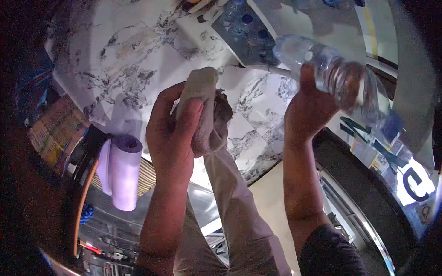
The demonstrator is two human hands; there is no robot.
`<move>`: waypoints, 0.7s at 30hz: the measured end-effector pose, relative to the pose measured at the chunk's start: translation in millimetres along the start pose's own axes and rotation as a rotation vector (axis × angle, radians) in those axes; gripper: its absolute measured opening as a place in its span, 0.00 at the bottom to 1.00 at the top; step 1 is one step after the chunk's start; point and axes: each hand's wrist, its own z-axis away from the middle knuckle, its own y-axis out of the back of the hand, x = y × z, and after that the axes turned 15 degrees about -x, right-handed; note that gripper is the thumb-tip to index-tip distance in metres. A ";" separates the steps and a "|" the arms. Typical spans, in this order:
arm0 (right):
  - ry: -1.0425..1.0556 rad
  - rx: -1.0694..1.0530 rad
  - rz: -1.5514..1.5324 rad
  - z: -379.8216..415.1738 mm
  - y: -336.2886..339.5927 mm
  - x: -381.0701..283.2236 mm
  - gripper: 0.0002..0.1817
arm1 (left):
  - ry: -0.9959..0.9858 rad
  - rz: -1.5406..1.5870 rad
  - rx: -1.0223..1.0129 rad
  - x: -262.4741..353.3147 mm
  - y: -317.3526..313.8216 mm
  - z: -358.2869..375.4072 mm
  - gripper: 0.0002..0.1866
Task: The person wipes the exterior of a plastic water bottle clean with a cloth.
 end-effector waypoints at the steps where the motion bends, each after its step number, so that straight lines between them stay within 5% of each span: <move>1: -0.021 -0.006 -0.031 -9.7 2.8 3.2 0.40 | 0.009 0.038 -0.019 2.4 -3.5 -2.1 0.17; 3: -0.078 -0.020 -0.156 -29.4 6.3 12.9 0.39 | 0.028 0.098 -0.052 8.2 -13.6 -5.5 0.16; 7: -0.102 0.167 -0.875 -60.8 -24.8 32.4 0.34 | 0.034 0.108 -0.159 14.7 -25.5 -7.1 0.17; 9: -0.215 0.063 -0.712 -83.7 -42.0 85.7 0.50 | 0.044 0.078 -0.165 13.8 -31.2 -5.3 0.17; 14: -0.484 0.266 -0.687 -132.9 -76.8 112.3 0.40 | 0.101 0.094 -0.186 7.6 -38.8 2.3 0.17; 17: -0.409 0.256 -0.348 -145.4 -86.2 131.8 0.61 | 0.120 0.078 -0.181 -1.3 -44.1 5.6 0.17; 20: -0.745 0.159 -0.080 -162.0 -68.8 95.3 0.57 | 0.144 0.078 -0.206 -9.3 -47.0 9.8 0.16; 21: -0.665 0.227 -0.073 -168.4 -83.0 122.1 0.58 | 0.151 0.084 -0.216 -13.2 -46.6 10.5 0.16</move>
